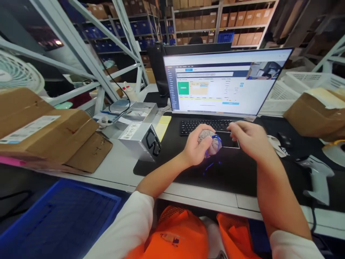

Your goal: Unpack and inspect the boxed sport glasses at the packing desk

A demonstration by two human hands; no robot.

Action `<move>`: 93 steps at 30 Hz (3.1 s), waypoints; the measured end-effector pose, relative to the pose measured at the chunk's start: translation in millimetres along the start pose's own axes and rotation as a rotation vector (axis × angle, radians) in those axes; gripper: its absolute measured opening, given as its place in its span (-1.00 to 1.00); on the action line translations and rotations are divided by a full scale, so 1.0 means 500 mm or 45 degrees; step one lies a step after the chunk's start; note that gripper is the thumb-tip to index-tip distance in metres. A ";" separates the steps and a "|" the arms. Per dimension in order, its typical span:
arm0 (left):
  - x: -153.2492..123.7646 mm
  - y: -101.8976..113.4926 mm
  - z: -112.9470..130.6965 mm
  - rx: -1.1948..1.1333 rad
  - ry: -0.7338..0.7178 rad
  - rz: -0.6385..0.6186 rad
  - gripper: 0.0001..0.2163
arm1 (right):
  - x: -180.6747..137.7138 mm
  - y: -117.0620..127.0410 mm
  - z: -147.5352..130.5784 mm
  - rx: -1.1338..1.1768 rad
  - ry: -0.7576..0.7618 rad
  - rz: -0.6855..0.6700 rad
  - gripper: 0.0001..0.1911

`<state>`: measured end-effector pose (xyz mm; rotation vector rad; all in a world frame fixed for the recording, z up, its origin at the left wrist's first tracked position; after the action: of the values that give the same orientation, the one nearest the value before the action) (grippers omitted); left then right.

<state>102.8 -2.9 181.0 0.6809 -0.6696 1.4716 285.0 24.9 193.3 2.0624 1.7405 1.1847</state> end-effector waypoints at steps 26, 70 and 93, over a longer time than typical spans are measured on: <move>0.023 -0.038 0.026 0.450 -0.419 -0.396 -0.91 | -0.054 -0.018 -0.114 -0.086 0.771 -0.130 -0.89; 0.027 -0.016 -0.019 0.161 -0.108 -0.368 -0.62 | 0.003 -0.041 -0.015 -0.037 0.293 0.077 -0.64; 0.050 0.022 -0.137 0.576 0.380 -0.504 -0.50 | 0.054 0.093 0.076 0.456 0.092 0.288 -0.83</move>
<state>91.2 65.4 155.7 0.8582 0.0393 1.3198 344.6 48.4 208.6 2.5075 1.9106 1.0790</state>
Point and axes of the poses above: each hand's wrist, its own x-axis towards the middle knuckle, its own y-axis out of the back of the hand, z = x × y, the point moved 9 cm from there along x, towards the middle knuckle, and after that the axes turned 9 degrees about z, right-handed, at the moved point
